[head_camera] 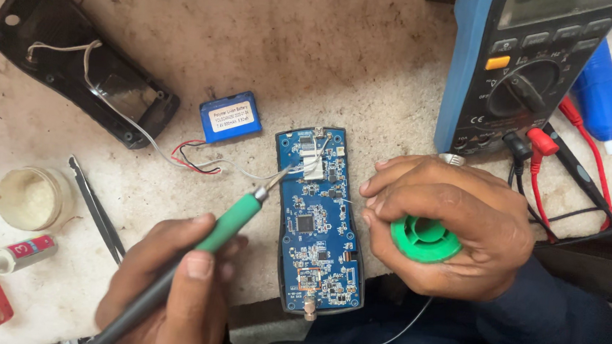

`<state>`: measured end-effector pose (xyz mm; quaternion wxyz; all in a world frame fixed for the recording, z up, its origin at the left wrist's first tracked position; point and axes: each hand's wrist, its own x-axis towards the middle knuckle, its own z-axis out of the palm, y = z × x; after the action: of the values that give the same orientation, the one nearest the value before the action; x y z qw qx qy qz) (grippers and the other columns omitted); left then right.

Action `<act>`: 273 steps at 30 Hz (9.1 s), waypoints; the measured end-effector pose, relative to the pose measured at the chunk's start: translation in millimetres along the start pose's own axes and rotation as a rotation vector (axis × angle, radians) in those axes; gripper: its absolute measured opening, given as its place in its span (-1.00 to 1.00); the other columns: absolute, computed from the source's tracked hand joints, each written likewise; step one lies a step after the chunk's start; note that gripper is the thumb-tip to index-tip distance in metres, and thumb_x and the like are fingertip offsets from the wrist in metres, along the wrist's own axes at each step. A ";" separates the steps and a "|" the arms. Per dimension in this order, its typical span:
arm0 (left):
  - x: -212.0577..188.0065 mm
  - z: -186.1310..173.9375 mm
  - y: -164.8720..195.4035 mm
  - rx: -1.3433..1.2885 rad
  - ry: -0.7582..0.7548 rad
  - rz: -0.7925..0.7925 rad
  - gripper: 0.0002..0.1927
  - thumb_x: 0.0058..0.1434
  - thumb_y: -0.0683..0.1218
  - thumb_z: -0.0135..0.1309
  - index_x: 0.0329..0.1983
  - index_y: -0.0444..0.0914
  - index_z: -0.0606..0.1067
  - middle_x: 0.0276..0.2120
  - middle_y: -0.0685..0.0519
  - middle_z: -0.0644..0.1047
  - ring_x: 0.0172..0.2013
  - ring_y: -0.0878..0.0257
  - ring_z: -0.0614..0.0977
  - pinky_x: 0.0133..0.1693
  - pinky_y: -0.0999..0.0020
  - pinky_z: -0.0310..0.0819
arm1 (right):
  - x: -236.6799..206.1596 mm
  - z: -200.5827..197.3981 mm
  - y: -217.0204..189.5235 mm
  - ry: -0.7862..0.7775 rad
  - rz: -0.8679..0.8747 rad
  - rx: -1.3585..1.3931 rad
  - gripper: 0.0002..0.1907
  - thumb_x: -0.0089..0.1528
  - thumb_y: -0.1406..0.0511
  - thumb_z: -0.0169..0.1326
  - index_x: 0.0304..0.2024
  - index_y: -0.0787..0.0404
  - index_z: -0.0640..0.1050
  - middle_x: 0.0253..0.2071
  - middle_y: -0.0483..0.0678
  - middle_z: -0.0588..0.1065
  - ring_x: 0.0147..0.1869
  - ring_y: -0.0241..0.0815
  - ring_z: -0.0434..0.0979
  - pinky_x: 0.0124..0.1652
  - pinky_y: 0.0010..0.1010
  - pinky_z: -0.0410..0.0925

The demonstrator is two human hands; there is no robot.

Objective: The person uses a soldering iron and solder wire to attach components to a blue circuit board. They repeatedly heat solder pads and feed solder to form joints, working across multiple points on the board.

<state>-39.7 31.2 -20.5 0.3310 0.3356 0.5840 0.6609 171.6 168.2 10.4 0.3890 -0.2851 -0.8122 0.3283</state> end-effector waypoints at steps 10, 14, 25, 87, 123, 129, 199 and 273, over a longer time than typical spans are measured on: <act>10.9 0.5 -14.5 -0.072 -0.090 0.086 -0.68 0.49 -0.19 0.12 0.13 -0.55 0.39 -0.16 -0.24 0.54 -0.21 0.15 0.65 -0.02 0.10 0.70 | 11.0 6.8 -4.1 -0.068 0.026 -0.015 -0.77 0.06 0.49 0.32 -0.32 0.25 0.52 -0.38 -0.04 0.56 -0.05 -0.03 0.70 -0.18 -0.38 0.53; 15.3 1.9 -16.6 -0.240 -0.039 0.042 -0.67 0.57 -0.12 0.06 0.14 -0.54 0.41 -0.26 -0.16 0.53 -0.28 0.24 0.58 -0.11 0.12 0.71 | 15.0 11.4 -3.3 -0.053 -0.047 -0.004 -0.77 0.06 0.48 0.31 -0.32 0.24 0.50 -0.40 -0.07 0.53 -0.07 -0.05 0.68 0.05 -0.18 0.52; 47.8 14.0 -9.3 -0.207 -0.110 -0.098 -0.70 0.57 -0.08 -0.08 0.10 -0.45 0.40 -0.06 -0.11 0.47 -0.21 0.23 0.52 -0.20 0.27 0.55 | 24.1 13.6 -4.1 -0.055 -0.033 -0.011 -0.77 0.03 0.49 0.29 -0.34 0.26 0.50 -0.40 -0.05 0.53 -0.10 -0.06 0.67 0.10 -0.13 0.51; 60.3 13.8 -11.4 -0.214 -0.117 -0.214 -0.71 0.48 -0.08 -0.05 0.00 -0.45 0.43 -0.30 -0.10 0.51 -0.37 0.27 0.52 -0.32 0.35 0.49 | 31.2 11.5 -0.6 -0.192 -0.108 -0.170 -0.74 0.02 0.43 0.36 -0.30 0.20 0.53 -0.36 -0.08 0.54 -0.26 -0.16 0.58 -0.34 -0.41 0.34; 56.9 12.5 -10.0 -0.227 -0.083 -0.188 -0.73 0.49 -0.11 -0.09 0.01 -0.46 0.42 -0.28 -0.10 0.50 -0.34 0.24 0.52 -0.33 0.32 0.45 | 19.0 13.5 5.8 -0.111 -0.077 -0.019 -0.71 0.03 0.48 0.35 -0.28 0.21 0.51 -0.34 -0.09 0.53 -0.12 -0.14 0.65 -0.21 -0.43 0.41; 49.5 7.6 -17.5 -0.339 -0.002 -0.114 -0.75 0.51 -0.14 -0.05 0.01 -0.49 0.43 -0.33 -0.16 0.50 -0.36 0.27 0.46 -0.34 0.33 0.37 | 18.9 13.6 6.3 -0.107 -0.067 -0.005 -0.72 0.03 0.48 0.34 -0.29 0.21 0.52 -0.34 -0.09 0.53 -0.12 -0.15 0.65 -0.19 -0.43 0.42; 29.6 14.8 -13.1 -0.033 0.137 -0.077 -0.88 0.35 -0.32 0.02 -0.08 -0.46 0.40 -0.30 -0.22 0.58 -0.45 0.30 0.54 -0.32 0.32 0.64 | 29.1 13.0 1.6 -0.052 -0.141 -0.094 -0.71 -0.03 0.48 0.33 -0.33 0.19 0.51 -0.38 -0.10 0.53 -0.16 -0.12 0.60 -0.21 -0.34 0.35; 22.1 -9.3 -3.4 0.229 -0.251 0.281 -0.75 0.13 -0.31 0.10 -0.10 -0.40 0.48 -0.39 -0.11 0.56 -0.41 0.29 0.54 -0.30 0.51 0.36 | 0.4 6.5 6.9 -0.010 -0.037 -0.033 -0.73 0.05 0.47 0.35 -0.25 0.23 0.56 -0.35 -0.07 0.56 -0.19 -0.21 0.65 -0.25 -0.49 0.45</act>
<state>-59.6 44.9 -23.5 0.2654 0.5288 0.5567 0.5831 167.5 170.8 2.3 0.3863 -0.2748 -0.8246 0.3088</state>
